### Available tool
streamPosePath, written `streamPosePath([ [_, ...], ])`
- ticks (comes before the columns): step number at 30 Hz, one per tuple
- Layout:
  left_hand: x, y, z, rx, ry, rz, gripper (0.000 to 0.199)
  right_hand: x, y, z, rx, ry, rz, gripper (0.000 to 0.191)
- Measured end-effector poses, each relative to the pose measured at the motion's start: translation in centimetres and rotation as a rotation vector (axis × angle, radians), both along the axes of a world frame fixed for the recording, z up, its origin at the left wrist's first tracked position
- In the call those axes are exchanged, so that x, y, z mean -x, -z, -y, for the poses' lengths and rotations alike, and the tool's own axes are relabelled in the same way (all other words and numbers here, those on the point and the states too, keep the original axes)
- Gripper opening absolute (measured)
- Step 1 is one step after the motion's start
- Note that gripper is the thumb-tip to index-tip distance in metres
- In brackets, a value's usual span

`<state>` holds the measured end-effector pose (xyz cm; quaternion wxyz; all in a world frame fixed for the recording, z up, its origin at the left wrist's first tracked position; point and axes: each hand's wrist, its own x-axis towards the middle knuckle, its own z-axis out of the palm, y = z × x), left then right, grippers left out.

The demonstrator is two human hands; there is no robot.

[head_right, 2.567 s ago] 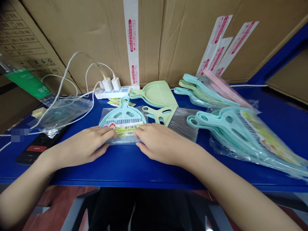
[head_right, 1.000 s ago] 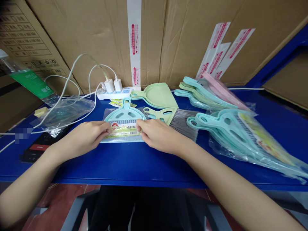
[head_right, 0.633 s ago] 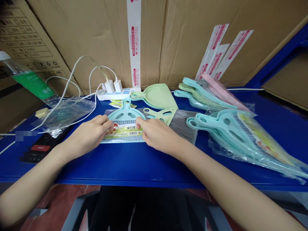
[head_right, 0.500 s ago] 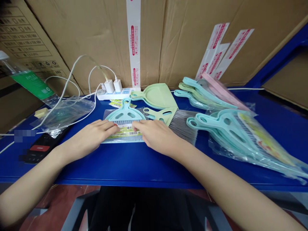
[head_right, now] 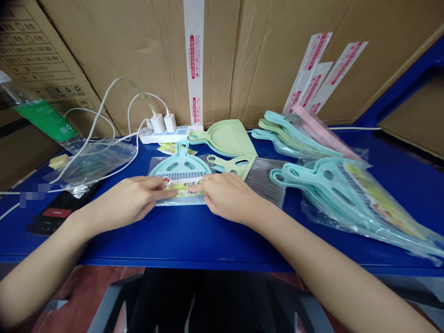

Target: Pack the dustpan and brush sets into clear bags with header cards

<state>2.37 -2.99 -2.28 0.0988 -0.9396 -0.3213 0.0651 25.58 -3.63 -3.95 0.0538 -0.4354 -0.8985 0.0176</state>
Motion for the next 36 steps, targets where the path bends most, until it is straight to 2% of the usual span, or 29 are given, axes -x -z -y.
streamPosePath([
  [8, 0.2, -0.2, 0.0, -0.016, -0.024, 0.021, 0.041, -0.3, -0.4, 0.0, 0.016, 0.048, -0.001, 0.044],
  [14, 0.5, -0.2, 0.0, -0.032, -0.002, 0.040, 0.042, -0.7, -0.4, -0.3, 0.070, 0.006, -0.026, 0.041],
  [24, 0.6, -0.4, 0.1, 0.028, -0.012, 0.046, 0.036, -1.1, -0.5, -0.6, 0.181, -0.030, -0.077, 0.039],
  [36, 0.7, -0.2, 0.0, 0.043, 0.004, 0.065, 0.033, -1.3, -0.3, -0.7, 0.137, -0.065, -0.084, 0.040],
])
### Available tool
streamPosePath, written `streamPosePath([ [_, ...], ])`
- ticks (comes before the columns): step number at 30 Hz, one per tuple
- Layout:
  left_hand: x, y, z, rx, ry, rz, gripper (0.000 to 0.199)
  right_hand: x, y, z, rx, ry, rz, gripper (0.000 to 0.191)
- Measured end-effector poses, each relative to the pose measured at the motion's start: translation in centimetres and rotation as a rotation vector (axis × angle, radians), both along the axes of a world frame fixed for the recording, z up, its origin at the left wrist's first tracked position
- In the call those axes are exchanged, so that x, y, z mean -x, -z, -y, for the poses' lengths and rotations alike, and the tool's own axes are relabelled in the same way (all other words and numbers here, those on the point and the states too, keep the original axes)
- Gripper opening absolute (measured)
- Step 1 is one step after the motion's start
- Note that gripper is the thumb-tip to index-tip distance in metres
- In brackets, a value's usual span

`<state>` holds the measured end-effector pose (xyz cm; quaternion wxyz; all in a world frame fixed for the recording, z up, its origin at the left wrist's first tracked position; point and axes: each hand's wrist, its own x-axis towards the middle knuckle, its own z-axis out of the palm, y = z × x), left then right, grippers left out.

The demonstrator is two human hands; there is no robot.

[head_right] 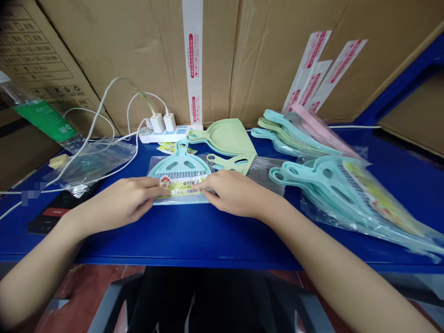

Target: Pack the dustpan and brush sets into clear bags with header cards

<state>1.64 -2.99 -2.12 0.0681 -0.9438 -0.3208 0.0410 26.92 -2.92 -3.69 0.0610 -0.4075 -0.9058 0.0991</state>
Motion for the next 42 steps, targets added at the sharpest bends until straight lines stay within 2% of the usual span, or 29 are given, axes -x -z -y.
streamPosePath([
  [23, -0.27, 0.65, -0.02, -0.035, -0.007, -0.076, 0.031, -0.03, 0.00, -0.02, 0.040, -0.009, -0.004, 0.042],
  [32, -0.43, 0.70, -0.05, -0.052, -0.008, -0.081, 0.031, -0.35, 0.35, 0.02, -0.023, -0.067, -0.046, 0.042],
  [36, -0.39, 0.75, -0.07, -0.049, -0.009, -0.075, 0.032, -0.28, 0.32, -0.02, -0.017, -0.048, -0.008, 0.041],
  [42, -0.52, 0.56, -0.21, -0.021, -0.044, -0.106, 0.027, 0.18, 0.10, 0.11, -0.013, 0.056, 0.061, 0.039],
])
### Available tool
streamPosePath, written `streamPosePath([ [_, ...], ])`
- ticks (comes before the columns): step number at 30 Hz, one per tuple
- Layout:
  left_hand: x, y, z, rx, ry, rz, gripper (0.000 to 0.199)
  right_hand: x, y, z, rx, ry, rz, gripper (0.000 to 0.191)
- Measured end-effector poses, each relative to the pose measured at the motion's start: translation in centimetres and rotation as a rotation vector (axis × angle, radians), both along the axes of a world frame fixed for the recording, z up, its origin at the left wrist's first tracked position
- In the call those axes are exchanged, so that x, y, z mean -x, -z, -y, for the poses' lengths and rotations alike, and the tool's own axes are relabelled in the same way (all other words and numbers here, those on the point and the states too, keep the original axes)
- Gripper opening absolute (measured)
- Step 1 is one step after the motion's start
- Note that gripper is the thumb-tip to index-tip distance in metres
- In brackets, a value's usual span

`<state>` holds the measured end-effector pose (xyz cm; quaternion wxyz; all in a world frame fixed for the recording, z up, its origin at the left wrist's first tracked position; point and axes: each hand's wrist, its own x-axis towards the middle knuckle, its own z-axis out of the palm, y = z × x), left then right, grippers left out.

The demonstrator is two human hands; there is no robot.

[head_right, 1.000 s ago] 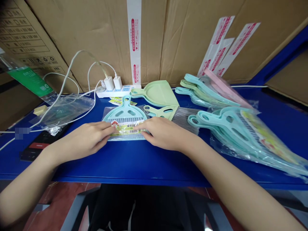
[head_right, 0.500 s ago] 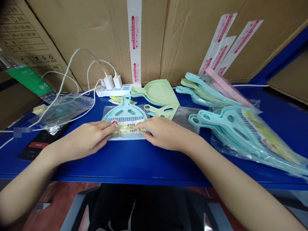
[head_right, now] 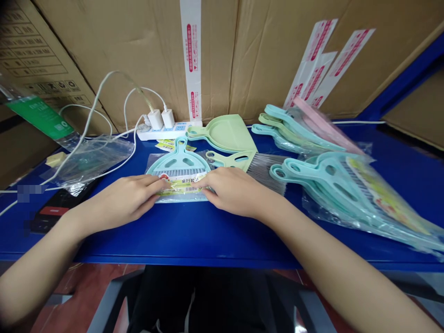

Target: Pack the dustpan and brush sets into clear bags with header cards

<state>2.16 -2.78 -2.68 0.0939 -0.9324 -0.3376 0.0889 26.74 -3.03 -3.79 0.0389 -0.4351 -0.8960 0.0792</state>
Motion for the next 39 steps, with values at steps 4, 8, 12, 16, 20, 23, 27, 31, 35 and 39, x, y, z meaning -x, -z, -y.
streamPosePath([
  [4, 0.01, -0.02, -0.07, 0.004, -0.013, -0.006, 0.027, 0.18, -0.11, 0.12, -0.020, 0.023, -0.009, 0.036],
  [8, 0.08, 0.01, -0.07, -0.004, 0.002, 0.029, 0.029, 0.13, -0.11, 0.09, -0.054, -0.017, -0.049, 0.033],
  [12, 0.05, -0.14, 0.03, 0.003, 0.041, 0.078, 0.037, 0.14, -0.20, 0.05, -0.071, -0.021, -0.041, 0.029],
  [16, 0.01, -0.36, 0.15, 0.018, 0.037, 0.028, 0.052, 0.24, -0.33, 0.10, -0.089, 0.016, -0.033, 0.030],
  [20, -0.06, -0.41, 0.14, 0.020, 0.041, -0.002, 0.056, 0.13, -0.16, 0.14, -0.094, 0.017, -0.051, 0.034],
  [23, -0.15, -0.35, 0.15, 0.019, 0.040, -0.004, 0.053, 0.09, 0.05, 0.18, -0.111, 0.017, -0.071, 0.034],
  [27, -0.20, -0.28, 0.17, 0.027, 0.042, 0.011, 0.048, 0.40, 0.19, 0.28, -0.145, 0.033, -0.079, 0.033],
  [31, -0.20, -0.15, 0.18, 0.035, 0.047, 0.050, 0.044, 0.66, 0.36, 0.19, -0.203, -0.001, -0.078, 0.030],
  [35, -0.27, 0.00, 0.20, 0.019, 0.050, 0.080, 0.042, 0.54, 0.50, -0.07, -0.319, -0.134, -0.069, 0.032],
  [39, -0.34, 0.03, 0.22, -0.012, 0.051, 0.070, 0.040, 0.46, 0.54, -0.24, -0.384, -0.227, -0.048, 0.037],
])
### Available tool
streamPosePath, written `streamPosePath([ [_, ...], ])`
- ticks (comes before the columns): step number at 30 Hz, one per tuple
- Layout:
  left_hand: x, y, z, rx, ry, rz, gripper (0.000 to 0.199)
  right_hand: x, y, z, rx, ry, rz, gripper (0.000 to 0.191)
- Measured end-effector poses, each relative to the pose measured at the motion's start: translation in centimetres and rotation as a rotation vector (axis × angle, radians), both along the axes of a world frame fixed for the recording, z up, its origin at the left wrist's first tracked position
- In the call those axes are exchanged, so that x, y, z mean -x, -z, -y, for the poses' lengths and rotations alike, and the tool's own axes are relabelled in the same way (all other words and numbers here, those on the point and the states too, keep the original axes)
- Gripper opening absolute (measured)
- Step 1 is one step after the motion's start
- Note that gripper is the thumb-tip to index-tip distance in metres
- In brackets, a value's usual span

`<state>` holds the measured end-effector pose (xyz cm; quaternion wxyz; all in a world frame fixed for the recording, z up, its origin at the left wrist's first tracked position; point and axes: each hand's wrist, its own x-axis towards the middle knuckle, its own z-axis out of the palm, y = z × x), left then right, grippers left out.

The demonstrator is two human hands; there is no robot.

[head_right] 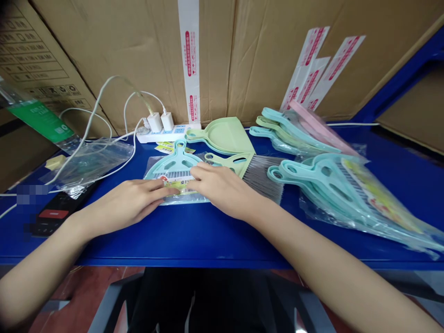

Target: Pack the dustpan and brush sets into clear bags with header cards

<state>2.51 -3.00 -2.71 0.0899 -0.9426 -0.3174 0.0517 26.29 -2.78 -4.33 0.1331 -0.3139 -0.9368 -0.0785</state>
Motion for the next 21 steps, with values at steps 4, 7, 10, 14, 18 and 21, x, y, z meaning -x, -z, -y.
streamPosePath([
  [4, -0.06, -0.14, 0.03, 0.006, 0.018, -0.011, 0.041, -0.04, 0.09, -0.03, 0.032, -0.019, 0.024, 0.034],
  [7, -0.12, -0.26, 0.06, 0.023, 0.022, -0.028, 0.043, -0.09, 0.09, 0.03, 0.064, -0.008, 0.027, 0.028],
  [10, -0.16, -0.32, 0.08, 0.021, 0.014, -0.041, 0.045, -0.11, 0.00, 0.11, 0.073, 0.006, 0.017, 0.027],
  [14, -0.17, -0.30, 0.13, 0.014, 0.007, -0.057, 0.047, -0.11, -0.06, 0.15, 0.094, 0.059, 0.013, 0.027],
  [18, -0.08, -0.21, 0.17, 0.005, -0.008, -0.049, 0.046, -0.09, -0.07, 0.15, 0.147, 0.102, 0.014, 0.030],
  [21, 0.15, -0.12, 0.12, 0.008, -0.017, -0.028, 0.041, -0.02, -0.13, 0.17, 0.185, 0.137, 0.018, 0.033],
])
